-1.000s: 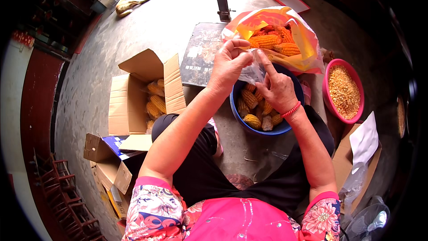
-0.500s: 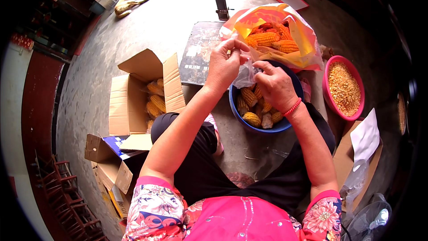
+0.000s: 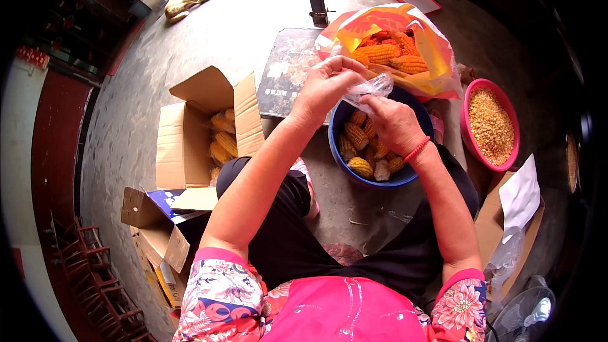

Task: The person picks up corn cobs from a blue bucket and places them into individual clear plastic bags by hand.

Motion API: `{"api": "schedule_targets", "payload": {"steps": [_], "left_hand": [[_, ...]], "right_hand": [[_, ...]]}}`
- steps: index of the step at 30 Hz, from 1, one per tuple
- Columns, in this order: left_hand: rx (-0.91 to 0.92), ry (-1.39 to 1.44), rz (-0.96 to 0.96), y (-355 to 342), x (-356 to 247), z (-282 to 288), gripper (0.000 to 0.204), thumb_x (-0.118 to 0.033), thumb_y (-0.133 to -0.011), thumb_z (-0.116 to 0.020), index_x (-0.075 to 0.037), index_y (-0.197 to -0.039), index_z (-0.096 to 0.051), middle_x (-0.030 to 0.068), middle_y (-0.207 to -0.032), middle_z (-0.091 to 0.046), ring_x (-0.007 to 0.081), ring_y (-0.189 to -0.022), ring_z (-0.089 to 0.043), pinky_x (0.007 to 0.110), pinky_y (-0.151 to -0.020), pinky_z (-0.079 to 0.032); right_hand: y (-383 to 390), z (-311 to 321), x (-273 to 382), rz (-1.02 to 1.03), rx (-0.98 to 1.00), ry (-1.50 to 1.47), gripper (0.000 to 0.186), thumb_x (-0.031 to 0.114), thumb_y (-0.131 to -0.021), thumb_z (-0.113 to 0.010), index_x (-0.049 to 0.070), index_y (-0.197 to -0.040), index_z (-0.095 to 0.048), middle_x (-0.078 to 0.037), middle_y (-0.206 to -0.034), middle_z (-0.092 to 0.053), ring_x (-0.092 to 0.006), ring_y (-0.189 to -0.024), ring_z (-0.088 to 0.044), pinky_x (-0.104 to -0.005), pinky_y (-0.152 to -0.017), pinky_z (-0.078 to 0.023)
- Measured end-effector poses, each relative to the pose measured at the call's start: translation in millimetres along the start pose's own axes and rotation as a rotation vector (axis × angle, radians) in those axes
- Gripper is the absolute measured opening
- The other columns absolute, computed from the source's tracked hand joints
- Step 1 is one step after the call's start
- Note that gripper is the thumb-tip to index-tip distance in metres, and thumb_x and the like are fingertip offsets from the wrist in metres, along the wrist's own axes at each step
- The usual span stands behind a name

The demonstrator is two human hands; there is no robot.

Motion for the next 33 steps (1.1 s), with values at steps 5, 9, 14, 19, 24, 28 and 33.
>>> {"api": "schedule_targets", "payload": {"steps": [5, 9, 14, 19, 24, 28, 33], "left_hand": [[-0.111, -0.582, -0.225, 4.5, -16.5, 5.1, 0.034, 0.003, -0.069, -0.055, -0.005, -0.102, -0.060, 0.0034, -0.076, -0.057, 0.0094, -0.059, -0.054, 0.024, -0.058, -0.046], [-0.345, -0.941, -0.563, 12.5, -44.5, 12.0, 0.027, 0.002, -0.070, -0.058, -0.011, -0.094, -0.061, 0.0089, -0.077, -0.058, 0.0241, -0.057, -0.057, 0.033, -0.057, -0.047], [-0.360, -0.902, -0.469, 7.7, -38.8, 24.3, 0.019, -0.002, -0.074, -0.060, -0.010, -0.091, -0.062, 0.0070, -0.064, -0.058, 0.0216, -0.056, -0.059, 0.033, -0.054, -0.046], [-0.303, -0.801, -0.287, -1.6, -20.0, 34.0, 0.014, -0.009, -0.079, -0.060, -0.004, -0.091, -0.063, 0.0067, -0.055, -0.058, 0.0116, -0.048, -0.055, 0.028, -0.049, -0.043], [-0.326, -0.828, -0.282, 1.8, -28.3, 35.7, 0.012, -0.010, -0.078, -0.061, -0.003, -0.087, -0.065, 0.0038, -0.053, -0.057, 0.0069, -0.046, -0.048, 0.025, -0.047, -0.039], [-0.315, -0.807, -0.287, 0.3, -30.3, 38.4, 0.012, -0.011, -0.076, -0.065, -0.003, -0.084, -0.066, 0.0020, -0.051, -0.054, 0.0051, -0.047, -0.046, 0.024, -0.047, -0.038], [-0.348, -0.826, -0.325, 4.3, -34.6, 45.1, 0.011, -0.012, -0.075, -0.067, -0.003, -0.082, -0.065, 0.0018, -0.052, -0.054, 0.0054, -0.048, -0.046, 0.024, -0.047, -0.039]], "right_hand": [[-1.6, 8.0, -0.2, -0.020, -0.049, -0.026, 0.022, 0.006, -0.078, -0.051, 0.008, -0.099, -0.057, -0.013, -0.084, -0.060, -0.0299, -0.077, -0.061, -0.0380, -0.065, -0.051], [0.0, 1.9, 5.2, 0.055, 0.064, -0.036, 0.016, 0.006, -0.075, -0.056, 0.007, -0.090, -0.059, -0.010, -0.084, -0.058, -0.0287, -0.079, -0.059, -0.0367, -0.067, -0.050], [2.7, 0.6, 15.0, 0.154, 0.104, -0.097, 0.006, 0.007, -0.073, -0.060, 0.007, -0.079, -0.060, -0.008, -0.083, -0.056, -0.0273, -0.080, -0.058, -0.0364, -0.067, -0.049], [1.5, 3.2, 9.5, 0.139, 0.118, -0.180, 0.012, 0.003, -0.071, -0.060, 0.005, -0.083, -0.059, -0.010, -0.089, -0.057, -0.0295, -0.083, -0.058, -0.0338, -0.070, -0.049], [-2.2, 30.8, -13.5, -0.154, -0.220, -0.729, 0.013, 0.003, -0.080, -0.059, 0.002, -0.092, -0.060, 0.001, -0.084, -0.057, -0.0039, -0.062, -0.048, -0.0174, -0.057, -0.041], [12.7, 2.4, -64.1, -0.481, -0.056, -0.811, 0.011, 0.003, -0.082, -0.055, 0.002, -0.091, -0.061, 0.003, -0.077, -0.057, -0.0032, -0.062, -0.049, -0.0181, -0.057, -0.042], [17.7, -28.5, -59.0, -0.440, -0.019, -0.673, 0.014, 0.003, -0.075, -0.057, 0.003, -0.088, -0.062, -0.003, -0.070, -0.059, -0.0081, -0.064, -0.055, -0.0222, -0.060, -0.045]]}}
Point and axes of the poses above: each hand's wrist, its own y-axis away from the middle knuckle, its own z-axis out of the back of the hand, x = y × z, the point moved 9 cm from there along -y, towards the middle knuckle
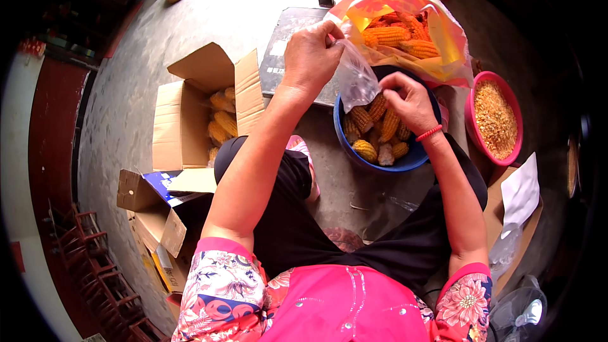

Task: The person picks up corn cobs from a blue bucket and places them into individual clear plastic bags by hand.

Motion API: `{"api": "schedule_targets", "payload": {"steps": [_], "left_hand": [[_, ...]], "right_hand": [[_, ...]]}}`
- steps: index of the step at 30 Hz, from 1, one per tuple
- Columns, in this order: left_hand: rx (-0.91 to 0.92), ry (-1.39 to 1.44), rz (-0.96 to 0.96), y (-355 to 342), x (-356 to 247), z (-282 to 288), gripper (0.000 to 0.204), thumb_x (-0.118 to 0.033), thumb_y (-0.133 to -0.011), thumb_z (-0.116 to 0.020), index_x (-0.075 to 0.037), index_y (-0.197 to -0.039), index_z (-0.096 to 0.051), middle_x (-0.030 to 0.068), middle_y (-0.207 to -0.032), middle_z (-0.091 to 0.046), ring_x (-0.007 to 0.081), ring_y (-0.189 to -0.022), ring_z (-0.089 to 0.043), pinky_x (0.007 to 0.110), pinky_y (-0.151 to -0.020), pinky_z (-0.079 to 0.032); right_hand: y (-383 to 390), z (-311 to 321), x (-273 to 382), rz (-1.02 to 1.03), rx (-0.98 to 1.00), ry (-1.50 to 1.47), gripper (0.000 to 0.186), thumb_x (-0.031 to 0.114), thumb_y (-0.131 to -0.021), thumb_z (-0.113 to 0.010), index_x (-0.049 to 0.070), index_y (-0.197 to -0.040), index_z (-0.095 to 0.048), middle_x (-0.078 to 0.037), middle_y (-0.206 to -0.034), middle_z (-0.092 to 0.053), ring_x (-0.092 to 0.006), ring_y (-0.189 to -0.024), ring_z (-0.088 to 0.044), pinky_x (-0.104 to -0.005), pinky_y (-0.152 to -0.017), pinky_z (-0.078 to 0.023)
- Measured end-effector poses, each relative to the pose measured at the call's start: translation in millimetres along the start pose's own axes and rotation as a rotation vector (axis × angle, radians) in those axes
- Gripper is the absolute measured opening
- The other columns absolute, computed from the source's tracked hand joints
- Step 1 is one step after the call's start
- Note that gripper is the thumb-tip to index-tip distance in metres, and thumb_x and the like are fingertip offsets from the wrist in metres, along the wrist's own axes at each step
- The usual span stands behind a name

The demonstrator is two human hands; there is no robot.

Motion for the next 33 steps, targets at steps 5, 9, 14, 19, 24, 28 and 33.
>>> {"api": "schedule_targets", "payload": {"steps": [5, 9, 14, 19, 24, 28, 33], "left_hand": [[0.055, 0.007, -0.012, 1.9, -4.0, -4.6, 0.013, -0.014, -0.075, -0.068, -0.002, -0.080, -0.065, 0.0033, -0.053, -0.055, 0.0067, -0.048, -0.048, 0.025, -0.047, -0.040], [0.134, -0.007, -0.013, 6.3, -5.5, -13.9, 0.013, -0.015, -0.074, -0.068, -0.003, -0.079, -0.065, 0.0060, -0.057, -0.058, 0.0105, -0.050, -0.053, 0.026, -0.050, -0.043], [0.195, -0.086, -0.038, 9.1, -4.5, -24.3, 0.014, -0.016, -0.071, -0.068, -0.005, -0.079, -0.066, 0.0083, -0.062, -0.060, 0.0174, -0.055, -0.058, 0.029, -0.055, -0.046], [0.210, -0.108, -0.103, 11.8, -6.7, -28.3, 0.015, -0.016, -0.069, -0.067, -0.005, -0.079, -0.066, 0.0088, -0.064, -0.061, 0.0195, -0.057, -0.060, 0.030, -0.056, -0.047], [0.365, -0.097, -0.071, 16.9, -4.2, -47.1, 0.015, -0.016, -0.067, -0.067, -0.006, -0.079, -0.067, 0.0095, -0.066, -0.062, 0.0212, -0.061, -0.062, 0.032, -0.059, -0.049], [0.388, -0.127, -0.052, 18.7, -1.0, -51.4, 0.014, -0.016, -0.067, -0.066, -0.007, -0.078, -0.067, 0.0104, -0.066, -0.062, 0.0227, -0.063, -0.063, 0.033, -0.061, -0.049], [0.351, -0.218, -0.102, 19.0, 1.8, -51.4, 0.010, -0.014, -0.068, -0.061, -0.008, -0.074, -0.066, 0.0125, -0.070, -0.063, 0.0295, -0.069, -0.063, 0.038, -0.064, -0.049]], "right_hand": [[37.2, -73.5, -53.9, 0.195, 0.460, 0.708, 0.033, 0.001, -0.066, -0.058, 0.010, -0.098, -0.060, -0.016, -0.093, -0.058, -0.0351, -0.086, -0.059, -0.0419, -0.072, -0.049], [72.3, -122.1, -91.6, 0.201, 0.754, 0.810, 0.040, 0.002, -0.070, -0.055, 0.013, -0.109, -0.057, -0.015, -0.097, -0.057, -0.0345, -0.091, -0.059, -0.0424, -0.075, -0.049], [69.8, -120.6, -97.0, 0.176, 0.742, 0.836, 0.030, 0.005, -0.074, -0.053, 0.008, -0.104, -0.055, -0.017, -0.095, -0.058, -0.0359, -0.085, -0.060, -0.0432, -0.073, -0.050], [59.4, -94.2, -106.3, 0.026, 0.668, 0.918, 0.019, 0.003, -0.074, -0.053, 0.003, -0.092, -0.059, -0.021, -0.086, -0.062, -0.0367, -0.084, -0.061, -0.0440, -0.071, -0.050], [71.3, -84.8, -132.0, -0.131, 0.896, 1.052, 0.025, 0.006, -0.068, -0.058, 0.003, -0.091, -0.066, -0.021, -0.094, -0.064, -0.0344, -0.091, -0.062, -0.0400, -0.078, -0.050], [47.3, -50.6, -115.7, -0.225, 0.852, 1.011, 0.030, 0.014, -0.070, -0.060, 0.003, -0.097, -0.065, -0.021, -0.095, -0.064, -0.0350, -0.092, -0.061, -0.0413, -0.080, -0.049], [13.3, 36.6, -37.8, -0.204, 0.501, 0.571, 0.032, 0.021, -0.079, -0.055, 0.005, -0.106, -0.062, -0.015, -0.089, -0.065, -0.0253, -0.080, -0.064, -0.0363, -0.068, -0.050]]}}
Point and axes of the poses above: each hand's wrist, its own y-axis away from the middle knuckle, its own z-axis out of the back of the hand, x = y × z, the point moved 9 cm from there along -y, towards the middle knuckle
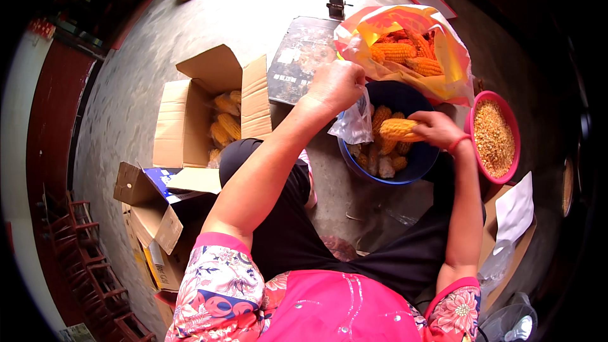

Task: The person picks up corn cobs from a blue bucket and places them into individual clear plastic bags by hand.

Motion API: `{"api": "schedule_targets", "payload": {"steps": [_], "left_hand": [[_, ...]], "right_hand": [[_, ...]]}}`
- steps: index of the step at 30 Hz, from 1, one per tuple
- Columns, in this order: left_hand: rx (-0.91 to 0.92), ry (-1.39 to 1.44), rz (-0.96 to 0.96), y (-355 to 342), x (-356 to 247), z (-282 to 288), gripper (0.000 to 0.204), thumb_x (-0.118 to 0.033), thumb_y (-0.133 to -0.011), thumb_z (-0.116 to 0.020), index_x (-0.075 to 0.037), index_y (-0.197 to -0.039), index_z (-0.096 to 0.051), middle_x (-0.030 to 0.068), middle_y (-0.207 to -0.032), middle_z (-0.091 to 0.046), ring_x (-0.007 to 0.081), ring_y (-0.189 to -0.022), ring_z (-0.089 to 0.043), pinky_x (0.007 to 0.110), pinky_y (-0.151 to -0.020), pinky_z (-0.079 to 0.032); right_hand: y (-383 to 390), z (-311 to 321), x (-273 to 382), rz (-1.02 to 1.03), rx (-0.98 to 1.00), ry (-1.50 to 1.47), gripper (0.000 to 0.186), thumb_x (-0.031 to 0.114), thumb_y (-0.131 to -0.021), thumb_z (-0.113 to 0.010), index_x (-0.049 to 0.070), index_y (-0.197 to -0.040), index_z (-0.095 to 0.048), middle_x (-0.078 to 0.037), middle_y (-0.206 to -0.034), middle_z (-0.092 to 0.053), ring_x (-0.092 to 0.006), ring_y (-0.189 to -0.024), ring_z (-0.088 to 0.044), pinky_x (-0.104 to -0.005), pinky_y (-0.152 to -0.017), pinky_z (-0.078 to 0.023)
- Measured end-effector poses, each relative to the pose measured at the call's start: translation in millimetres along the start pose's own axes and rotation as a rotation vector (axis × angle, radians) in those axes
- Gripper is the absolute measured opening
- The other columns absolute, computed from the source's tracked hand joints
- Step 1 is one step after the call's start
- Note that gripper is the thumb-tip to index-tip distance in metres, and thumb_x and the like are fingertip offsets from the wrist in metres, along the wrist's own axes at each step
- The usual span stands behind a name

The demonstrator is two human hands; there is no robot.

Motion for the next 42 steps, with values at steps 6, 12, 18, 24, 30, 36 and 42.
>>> {"api": "schedule_targets", "payload": {"steps": [6, 12, 18, 24, 30, 36, 42], "left_hand": [[-0.005, -0.055, 0.017, -2.1, -5.7, -0.5, 0.009, -0.014, -0.067, -0.061, -0.008, -0.072, -0.066, 0.0125, -0.071, -0.064, 0.0299, -0.072, -0.063, 0.039, -0.065, -0.049], [0.014, 0.009, 0.053, -3.5, -10.9, -2.5, 0.011, -0.015, -0.066, -0.063, -0.008, -0.073, -0.067, 0.0121, -0.071, -0.064, 0.0293, -0.072, -0.063, 0.038, -0.065, -0.049], [0.010, 0.026, 0.054, -5.9, -17.0, -2.4, 0.012, -0.017, -0.066, -0.066, -0.007, -0.073, -0.068, 0.0127, -0.070, -0.064, 0.0287, -0.069, -0.063, 0.037, -0.064, -0.049], [-0.012, 0.064, 0.085, -6.4, -19.1, -1.0, 0.015, -0.020, -0.067, -0.067, -0.006, -0.073, -0.068, 0.0140, -0.068, -0.063, 0.0297, -0.068, -0.063, 0.038, -0.064, -0.050], [-0.078, 0.106, 0.036, -5.1, -34.5, -0.2, 0.014, -0.020, -0.069, -0.066, -0.008, -0.075, -0.068, 0.0136, -0.068, -0.063, 0.0291, -0.068, -0.063, 0.037, -0.065, -0.050], [-0.207, 0.089, -0.250, 4.5, -73.2, 2.9, 0.009, -0.020, -0.071, -0.064, -0.011, -0.072, -0.066, 0.0121, -0.065, -0.062, 0.0299, -0.065, -0.062, 0.038, -0.070, -0.047], [-0.241, 0.151, -0.383, 22.8, -102.9, 16.7, 0.020, -0.022, -0.069, -0.067, -0.011, -0.086, -0.066, 0.0067, -0.063, -0.060, 0.0250, -0.062, -0.060, 0.036, -0.073, -0.044]], "right_hand": [[46.8, 45.0, 36.6, 0.008, -0.009, -0.716, 0.035, 0.024, -0.087, -0.054, 0.005, -0.117, -0.055, -0.003, -0.094, -0.061, -0.0086, -0.075, -0.060, -0.0208, -0.055, -0.050], [38.8, 29.8, 64.3, 0.085, 0.014, -0.794, 0.036, 0.025, -0.089, -0.053, 0.004, -0.117, -0.055, -0.004, -0.096, -0.061, -0.0083, -0.072, -0.060, -0.0197, -0.056, -0.051], [22.4, 13.7, 48.2, 0.005, -0.036, -0.708, 0.032, 0.025, -0.091, -0.050, 0.003, -0.114, -0.056, -0.002, -0.084, -0.060, -0.0066, -0.058, -0.057, -0.0200, -0.050, -0.049], [22.3, 4.4, 57.7, 0.010, 0.004, -0.805, 0.031, 0.025, -0.092, -0.049, 0.004, -0.114, -0.055, -0.003, -0.082, -0.060, -0.0082, -0.052, -0.057, -0.0198, -0.047, -0.048], [5.1, -6.9, 33.7, -0.108, -0.242, -0.823, 0.041, 0.021, -0.090, -0.051, 0.003, -0.126, -0.040, -0.010, -0.084, -0.059, -0.0122, -0.054, -0.058, -0.0234, -0.048, -0.051], [4.2, -14.6, 45.7, -0.060, -0.256, -1.182, 0.054, 0.020, -0.092, -0.049, 0.008, -0.138, -0.023, -0.012, -0.100, -0.059, -0.0173, -0.070, -0.064, -0.0257, -0.056, -0.054], [-7.9, 2.5, 51.3, 0.259, -0.364, -1.588, 0.044, 0.017, -0.095, -0.042, 0.006, -0.136, -0.029, -0.011, -0.119, -0.052, -0.0178, -0.098, -0.059, -0.0280, -0.076, -0.054]]}}
Point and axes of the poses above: each hand's wrist, its own y-axis away from the middle knuckle, its own z-axis out of the back of the hand, x = y × z, the point moved 9 cm from there along -y, towards the middle knuckle
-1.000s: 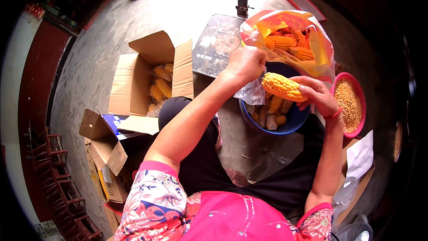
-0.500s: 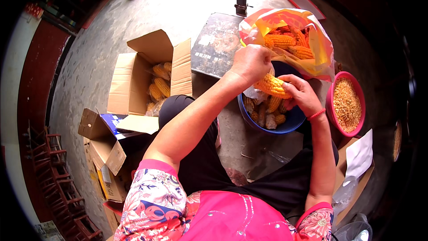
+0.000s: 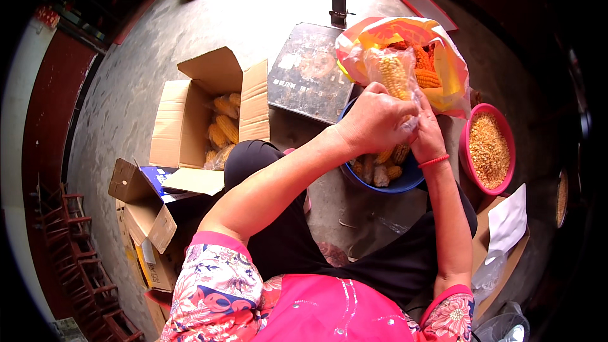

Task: The person picks up corn cobs from a blue bucket and places them into individual clear plastic bags by hand.

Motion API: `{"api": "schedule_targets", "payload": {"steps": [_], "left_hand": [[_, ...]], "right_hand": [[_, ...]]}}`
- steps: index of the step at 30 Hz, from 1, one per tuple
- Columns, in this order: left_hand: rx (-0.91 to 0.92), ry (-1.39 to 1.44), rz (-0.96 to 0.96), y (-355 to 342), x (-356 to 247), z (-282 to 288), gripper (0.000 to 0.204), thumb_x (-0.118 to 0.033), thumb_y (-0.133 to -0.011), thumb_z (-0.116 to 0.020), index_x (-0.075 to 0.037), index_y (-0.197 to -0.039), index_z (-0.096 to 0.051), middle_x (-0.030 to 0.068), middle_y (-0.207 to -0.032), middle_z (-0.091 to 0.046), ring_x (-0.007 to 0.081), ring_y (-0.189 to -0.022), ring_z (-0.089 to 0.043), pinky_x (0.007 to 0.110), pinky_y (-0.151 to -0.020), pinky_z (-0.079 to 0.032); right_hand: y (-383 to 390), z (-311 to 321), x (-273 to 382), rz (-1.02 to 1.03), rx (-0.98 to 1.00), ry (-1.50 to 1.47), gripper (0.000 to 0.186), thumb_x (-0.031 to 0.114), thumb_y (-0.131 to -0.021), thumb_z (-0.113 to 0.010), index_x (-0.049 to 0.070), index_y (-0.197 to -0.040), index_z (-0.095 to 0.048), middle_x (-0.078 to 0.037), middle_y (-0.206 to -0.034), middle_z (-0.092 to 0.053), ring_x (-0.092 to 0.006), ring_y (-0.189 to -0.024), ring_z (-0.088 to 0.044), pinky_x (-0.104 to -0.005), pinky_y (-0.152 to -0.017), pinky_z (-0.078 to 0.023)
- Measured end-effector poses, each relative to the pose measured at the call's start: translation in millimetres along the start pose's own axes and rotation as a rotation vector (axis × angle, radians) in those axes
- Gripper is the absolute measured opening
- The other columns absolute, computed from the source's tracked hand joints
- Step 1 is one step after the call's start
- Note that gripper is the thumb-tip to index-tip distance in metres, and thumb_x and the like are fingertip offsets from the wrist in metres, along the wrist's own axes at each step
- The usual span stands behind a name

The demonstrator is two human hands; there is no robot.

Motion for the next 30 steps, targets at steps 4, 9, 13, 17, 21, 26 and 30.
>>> {"api": "schedule_targets", "payload": {"steps": [4, 9, 13, 17, 21, 26, 30], "left_hand": [[-0.017, 0.353, 0.093, -11.1, -1.9, 22.8, 0.036, -0.016, -0.067, -0.072, -0.005, -0.099, -0.058, 0.0022, -0.060, -0.054, 0.0109, -0.061, -0.057, 0.027, -0.061, -0.044], [-0.321, 0.712, 0.516, -1.1, 76.1, 35.7, 0.060, -0.029, -0.078, -0.072, 0.002, -0.120, -0.044, 0.0070, -0.092, -0.061, 0.0124, -0.086, -0.058, 0.026, -0.079, -0.047], [-0.163, 1.076, 0.568, -2.9, 75.2, 10.2, 0.067, -0.037, -0.078, -0.071, 0.002, -0.124, -0.044, 0.0104, -0.108, -0.059, 0.0145, -0.099, -0.055, 0.027, -0.086, -0.044], [0.024, 1.237, 0.519, -4.9, 51.9, -4.5, 0.049, -0.026, -0.080, -0.070, 0.000, -0.118, -0.054, 0.0052, -0.108, -0.060, 0.0117, -0.098, -0.056, 0.026, -0.087, -0.044], [0.157, 1.280, 0.567, 0.5, 44.8, -21.2, 0.040, -0.018, -0.080, -0.070, -0.001, -0.114, -0.057, 0.0046, -0.107, -0.062, 0.0107, -0.098, -0.056, 0.026, -0.089, -0.044], [0.203, 1.224, 0.587, 13.0, 38.5, -36.5, 0.042, -0.016, -0.078, -0.072, 0.000, -0.113, -0.056, 0.0056, -0.107, -0.062, 0.0104, -0.094, -0.058, 0.027, -0.086, -0.046], [0.220, 1.275, 0.616, 5.7, 37.3, -36.4, 0.056, -0.025, -0.072, -0.077, 0.000, -0.115, -0.052, 0.0064, -0.101, -0.062, 0.0140, -0.096, -0.058, 0.029, -0.087, -0.046]], "right_hand": [[3.0, -0.9, 10.9, 0.040, 0.253, -0.026, 0.041, 0.015, -0.094, -0.044, 0.004, -0.132, -0.035, -0.012, -0.119, -0.053, -0.0180, -0.099, -0.059, -0.0302, -0.081, -0.051], [12.0, -22.5, 23.2, 0.123, 0.393, 0.102, 0.042, 0.019, -0.095, -0.042, 0.003, -0.133, -0.035, -0.019, -0.117, -0.054, -0.0188, -0.089, -0.062, -0.0281, -0.070, -0.053], [13.4, -30.0, 22.8, 0.038, 0.263, -0.119, 0.041, 0.021, -0.095, -0.041, 0.003, -0.132, -0.035, -0.019, -0.116, -0.055, -0.0183, -0.083, -0.062, -0.0284, -0.067, -0.053], [16.8, -41.8, 24.4, 0.040, 0.338, -0.066, 0.042, 0.024, -0.096, -0.041, 0.003, -0.131, -0.037, -0.016, -0.115, -0.055, -0.0197, -0.087, -0.061, -0.0292, -0.069, -0.052], [13.9, -32.4, 24.4, 0.053, 0.231, -0.127, 0.042, 0.029, -0.096, -0.040, 0.002, -0.128, -0.039, -0.013, -0.113, -0.055, -0.0194, -0.090, -0.059, -0.0287, -0.071, -0.052], [15.0, -35.4, 27.6, 0.094, 0.102, -0.017, 0.042, 0.031, -0.096, -0.038, 0.001, -0.126, -0.041, -0.010, -0.113, -0.054, -0.0165, -0.092, -0.058, -0.0271, -0.075, -0.051], [13.2, -21.5, 18.8, 0.039, 0.200, 0.012, 0.046, 0.030, -0.094, -0.041, 0.001, -0.129, -0.038, -0.011, -0.117, -0.052, -0.0217, -0.098, -0.057, -0.0325, -0.084, -0.048]]}}
Point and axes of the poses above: each hand's wrist, its own y-axis away from the middle knuckle, its own z-axis out of the back of the hand, x = y × z, the point moved 9 cm from there along -y, towards the middle knuckle
